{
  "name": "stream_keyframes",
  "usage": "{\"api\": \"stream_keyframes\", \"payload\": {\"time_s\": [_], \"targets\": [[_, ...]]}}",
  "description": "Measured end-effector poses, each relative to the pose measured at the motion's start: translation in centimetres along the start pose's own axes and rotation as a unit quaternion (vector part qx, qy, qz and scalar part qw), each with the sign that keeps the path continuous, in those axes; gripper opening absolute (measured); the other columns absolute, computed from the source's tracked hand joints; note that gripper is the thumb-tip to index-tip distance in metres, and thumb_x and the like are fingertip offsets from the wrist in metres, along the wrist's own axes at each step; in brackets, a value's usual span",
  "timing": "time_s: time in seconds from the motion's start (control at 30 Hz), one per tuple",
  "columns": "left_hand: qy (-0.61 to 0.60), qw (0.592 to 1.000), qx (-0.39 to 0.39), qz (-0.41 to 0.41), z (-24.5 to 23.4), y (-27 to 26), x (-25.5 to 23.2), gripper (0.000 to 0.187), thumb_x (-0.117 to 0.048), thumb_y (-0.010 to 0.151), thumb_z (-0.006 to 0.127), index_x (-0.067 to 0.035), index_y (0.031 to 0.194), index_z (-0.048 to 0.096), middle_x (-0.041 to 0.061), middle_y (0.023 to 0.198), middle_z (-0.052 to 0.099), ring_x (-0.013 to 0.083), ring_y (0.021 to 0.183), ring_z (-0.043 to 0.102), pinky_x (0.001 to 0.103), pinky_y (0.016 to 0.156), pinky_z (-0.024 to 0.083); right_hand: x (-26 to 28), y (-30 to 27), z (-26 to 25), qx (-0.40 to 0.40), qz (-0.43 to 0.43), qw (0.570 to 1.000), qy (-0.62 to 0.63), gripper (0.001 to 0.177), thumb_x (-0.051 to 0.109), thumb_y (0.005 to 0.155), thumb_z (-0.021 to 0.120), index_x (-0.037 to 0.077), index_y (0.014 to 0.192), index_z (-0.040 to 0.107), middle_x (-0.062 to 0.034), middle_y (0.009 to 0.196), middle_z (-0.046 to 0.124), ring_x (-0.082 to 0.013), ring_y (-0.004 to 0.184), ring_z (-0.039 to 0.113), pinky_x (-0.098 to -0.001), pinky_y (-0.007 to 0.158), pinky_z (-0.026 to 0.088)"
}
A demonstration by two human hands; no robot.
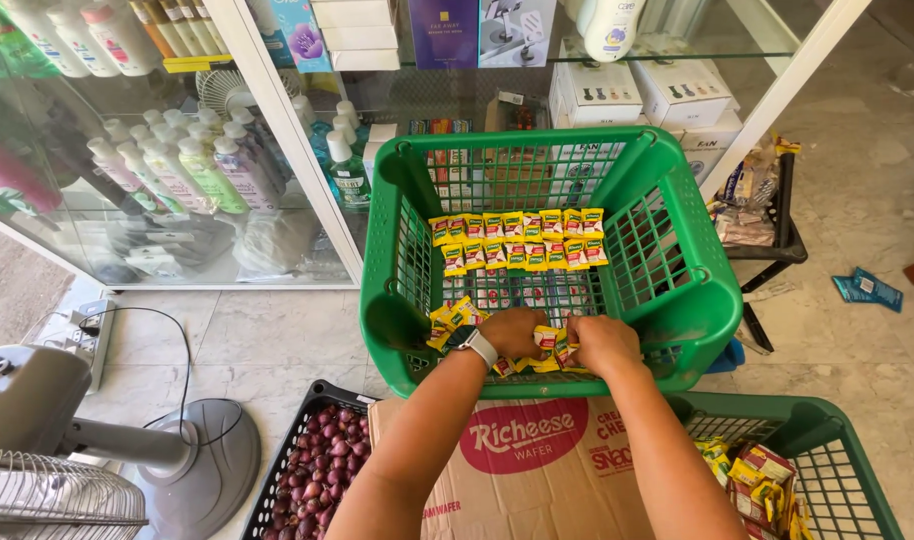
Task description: The person organizes small yellow snack packets inside a green plastic basket. They pick up the packets from a second basket and arrange them neatly in rows within the first basket.
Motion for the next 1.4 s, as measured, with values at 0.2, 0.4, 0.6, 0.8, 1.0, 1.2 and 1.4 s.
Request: {"api": "stream_keyframes", "payload": {"time_s": [0.2, 0.4, 0.6, 0.8, 1.0, 1.2, 1.4], "targets": [[-0.027, 0.999, -0.024, -0.007, -1.4, 0.2, 0.5, 0.056, -0.04, 0.069, 0.086, -0.009, 0.114, 0.073, 0.016, 0.107, 0.074, 0.0345, 0.102, 0.071, 0.045, 0.087, 0.057, -0.2, 0.2, -0.9, -0.064, -0.002, 0.997, 0.046, 0.026, 0.037, 0.073, 0.089, 0.021, 0.086, 0.074, -0.0061, 0.089, 0.076, -0.0298, 0.091, 0.072, -0.0452, 0.073, 0.056], [-0.213, 0.964, -0.156, -0.036, -5.7, 1.3, 0.9, 0.048, -0.035, 0.07, 0.085, -0.004, 0.105, 0.074, 0.013, 0.093, 0.078, 0.0325, 0.088, 0.078, 0.041, 0.08, 0.06, -1.5, 3.9, -4.2, -0.156, -0.006, 0.97, 0.185, 0.019, 0.03, 0.082, 0.082, 0.016, 0.088, 0.07, -0.009, 0.087, 0.077, -0.0301, 0.082, 0.072, -0.0439, 0.071, 0.056], [-0.157, 0.943, -0.277, -0.092, -6.1, 6.7, 7.8, 0.043, -0.028, 0.08, 0.086, -0.002, 0.11, 0.067, 0.014, 0.094, 0.076, 0.0343, 0.093, 0.073, 0.043, 0.081, 0.057, -4.8, 15.6, 1.1, -0.158, -0.034, 0.86, 0.484, 0.015, 0.023, 0.094, 0.07, 0.012, 0.102, 0.064, -0.0066, 0.094, 0.073, -0.0219, 0.078, 0.071, -0.0363, 0.06, 0.054], [-0.188, 0.908, -0.341, -0.154, -8.9, 8.9, 7.5, 0.061, -0.024, 0.073, 0.088, -0.012, 0.127, 0.063, 0.011, 0.095, 0.077, 0.032, 0.095, 0.074, 0.043, 0.084, 0.057, -5.8, 16.2, 2.8, 0.053, 0.137, 0.643, 0.752, 0.03, 0.019, 0.094, 0.064, 0.02, 0.122, 0.054, -0.0043, 0.102, 0.068, -0.0245, 0.075, 0.07, -0.0373, 0.056, 0.058], [-0.162, 0.88, -0.373, -0.246, -9.0, 12.4, 9.1, 0.053, -0.028, 0.074, 0.09, -0.015, 0.118, 0.064, 0.012, 0.099, 0.077, 0.0314, 0.099, 0.073, 0.045, 0.085, 0.057, -6.0, 17.8, 6.1, 0.02, 0.133, 0.77, 0.623, 0.057, -0.005, 0.083, 0.069, 0.018, 0.131, 0.048, -0.0109, 0.106, 0.068, -0.0255, 0.08, 0.07, -0.0413, 0.063, 0.064], [-0.166, 0.878, -0.365, -0.261, -8.9, 13.6, 8.6, 0.049, -0.032, 0.075, 0.09, -0.014, 0.113, 0.065, 0.013, 0.104, 0.077, 0.0337, 0.101, 0.073, 0.045, 0.087, 0.057, -6.1, 17.7, 6.0, -0.002, 0.131, 0.796, 0.591, 0.06, -0.007, 0.081, 0.075, 0.012, 0.129, 0.044, -0.013, 0.108, 0.068, -0.0244, 0.084, 0.071, -0.0394, 0.063, 0.064], [-0.151, 0.884, -0.366, -0.249, -8.9, 14.3, 9.0, 0.043, -0.031, 0.076, 0.088, -0.013, 0.109, 0.068, 0.011, 0.108, 0.077, 0.0322, 0.103, 0.073, 0.044, 0.088, 0.057, -5.7, 17.1, 5.6, -0.004, 0.123, 0.799, 0.588, 0.059, -0.008, 0.08, 0.075, 0.011, 0.127, 0.044, -0.0135, 0.11, 0.068, -0.0242, 0.086, 0.072, -0.0391, 0.063, 0.064]]}}
Point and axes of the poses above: each hand's wrist, its own y-axis towards the middle knuckle, its own z-axis out of the palm, x = y × z, the point moved 4 cm from there along y, towards the middle knuckle
